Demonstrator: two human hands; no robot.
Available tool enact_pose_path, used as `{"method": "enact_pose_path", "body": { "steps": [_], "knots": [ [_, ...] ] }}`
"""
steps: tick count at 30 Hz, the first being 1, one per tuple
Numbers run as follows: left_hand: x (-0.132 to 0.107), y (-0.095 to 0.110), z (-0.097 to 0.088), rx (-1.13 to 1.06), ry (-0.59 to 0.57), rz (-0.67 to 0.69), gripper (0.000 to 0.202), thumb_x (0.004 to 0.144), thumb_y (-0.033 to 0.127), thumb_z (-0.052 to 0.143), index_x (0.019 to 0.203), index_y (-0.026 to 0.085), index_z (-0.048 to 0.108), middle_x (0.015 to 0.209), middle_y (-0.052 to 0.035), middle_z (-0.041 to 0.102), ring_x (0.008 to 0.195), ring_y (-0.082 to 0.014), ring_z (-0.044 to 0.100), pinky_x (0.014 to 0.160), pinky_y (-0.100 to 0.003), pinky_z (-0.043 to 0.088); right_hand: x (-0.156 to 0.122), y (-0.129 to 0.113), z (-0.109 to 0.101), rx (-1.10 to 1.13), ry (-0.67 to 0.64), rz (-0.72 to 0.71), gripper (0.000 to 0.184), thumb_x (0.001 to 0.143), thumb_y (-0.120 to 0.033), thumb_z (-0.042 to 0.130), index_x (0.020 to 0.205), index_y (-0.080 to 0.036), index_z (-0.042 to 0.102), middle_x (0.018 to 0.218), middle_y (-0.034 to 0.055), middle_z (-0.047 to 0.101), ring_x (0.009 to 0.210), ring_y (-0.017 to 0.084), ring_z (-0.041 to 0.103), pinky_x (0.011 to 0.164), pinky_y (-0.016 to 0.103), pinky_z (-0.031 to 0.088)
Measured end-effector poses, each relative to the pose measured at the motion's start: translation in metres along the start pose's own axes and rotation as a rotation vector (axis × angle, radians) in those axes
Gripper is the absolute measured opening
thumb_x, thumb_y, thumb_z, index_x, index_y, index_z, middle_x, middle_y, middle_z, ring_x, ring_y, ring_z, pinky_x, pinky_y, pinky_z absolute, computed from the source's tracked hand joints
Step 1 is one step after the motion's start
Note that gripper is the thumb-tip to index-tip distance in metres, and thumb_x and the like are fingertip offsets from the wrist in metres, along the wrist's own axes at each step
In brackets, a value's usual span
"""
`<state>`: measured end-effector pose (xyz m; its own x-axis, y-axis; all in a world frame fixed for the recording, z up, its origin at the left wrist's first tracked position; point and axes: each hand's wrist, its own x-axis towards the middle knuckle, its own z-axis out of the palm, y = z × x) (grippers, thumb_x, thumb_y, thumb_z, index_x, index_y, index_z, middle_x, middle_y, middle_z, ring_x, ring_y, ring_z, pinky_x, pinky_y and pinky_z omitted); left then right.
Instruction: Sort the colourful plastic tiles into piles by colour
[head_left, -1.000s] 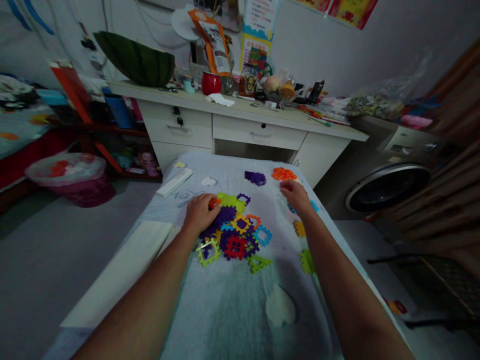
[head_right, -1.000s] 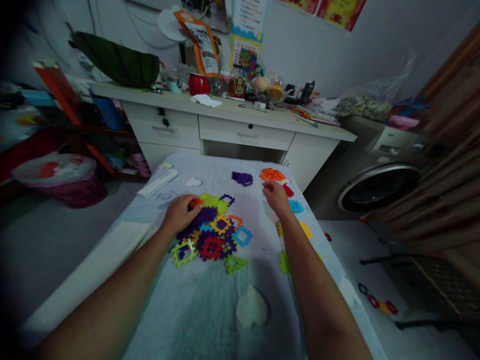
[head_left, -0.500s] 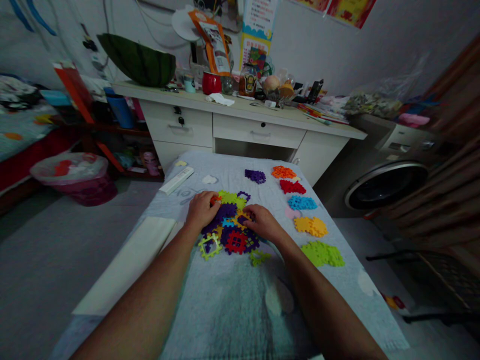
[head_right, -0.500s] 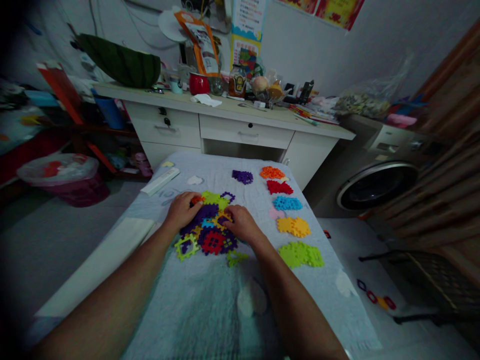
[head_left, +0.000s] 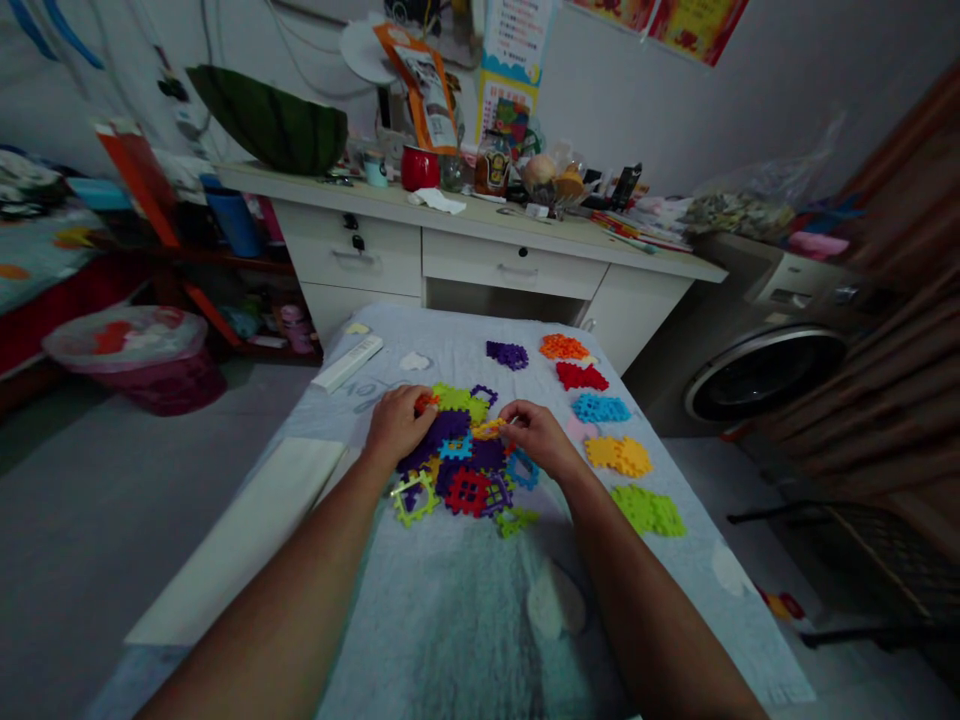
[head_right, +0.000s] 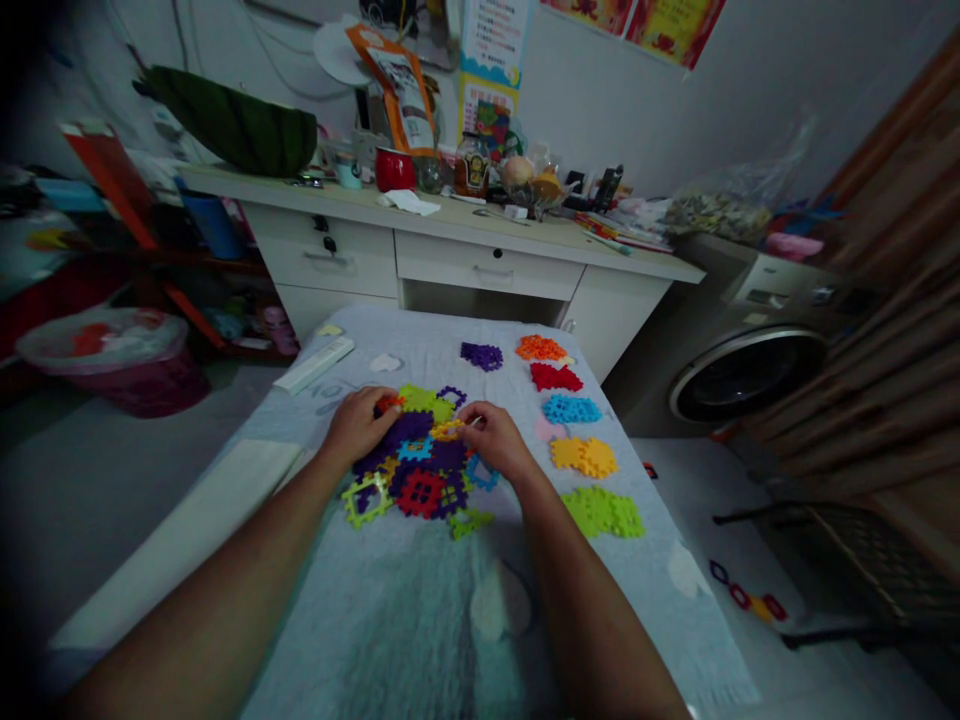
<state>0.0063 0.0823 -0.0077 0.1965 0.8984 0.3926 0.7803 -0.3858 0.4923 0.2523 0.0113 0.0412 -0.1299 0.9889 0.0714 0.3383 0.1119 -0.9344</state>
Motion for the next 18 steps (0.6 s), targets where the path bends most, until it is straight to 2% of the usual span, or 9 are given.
{"method": "enact_pose_path", "body": {
  "steps": [5,8,13,18],
  "knots": [
    [0.001,0.0,0.0,0.009,-0.009,-0.005,0.026,0.082,0.036,0.054,0.102,0.023,0.065,0.103,-0.0063,0.069,0.098,-0.0253,0.061,0.091,-0.039,0.046,0.0,-0.008,-0.01,-0.016,0.093,-0.031,0.018,0.07,-0.033,0.065,0.08,-0.018,0.063,0.056,-0.0073,0.04,0.053,0.009,0.036,0.05,0.022,0.028],
    [0.002,-0.001,0.0,0.015,-0.014,-0.002,0.026,0.082,0.036,0.055,0.101,0.022,0.065,0.102,-0.0068,0.069,0.097,-0.0255,0.062,0.09,-0.039,0.046,-0.005,-0.016,-0.023,-0.032,0.127,-0.025,0.021,0.072,-0.035,0.064,0.084,-0.018,0.062,0.053,-0.0082,0.038,0.05,0.009,0.035,0.048,0.022,0.026],
    [0.003,-0.002,0.001,0.023,-0.013,0.002,0.025,0.083,0.037,0.054,0.1,0.023,0.065,0.101,-0.0068,0.069,0.098,-0.0258,0.062,0.091,-0.04,0.046,-0.027,-0.02,-0.067,-0.083,0.184,0.005,0.019,0.071,-0.031,0.06,0.086,-0.019,0.06,0.062,-0.004,0.054,0.057,0.011,0.049,0.054,0.023,0.039],
    [0.002,-0.001,0.001,0.015,-0.008,0.003,0.028,0.086,0.042,0.051,0.101,0.023,0.066,0.102,-0.0068,0.069,0.098,-0.0255,0.062,0.091,-0.039,0.046,-0.064,-0.002,-0.112,-0.15,0.29,0.145,0.027,0.066,-0.024,0.053,0.091,-0.02,0.063,0.083,0.0025,0.069,0.067,0.015,0.059,0.062,0.027,0.046]
  ]
}}
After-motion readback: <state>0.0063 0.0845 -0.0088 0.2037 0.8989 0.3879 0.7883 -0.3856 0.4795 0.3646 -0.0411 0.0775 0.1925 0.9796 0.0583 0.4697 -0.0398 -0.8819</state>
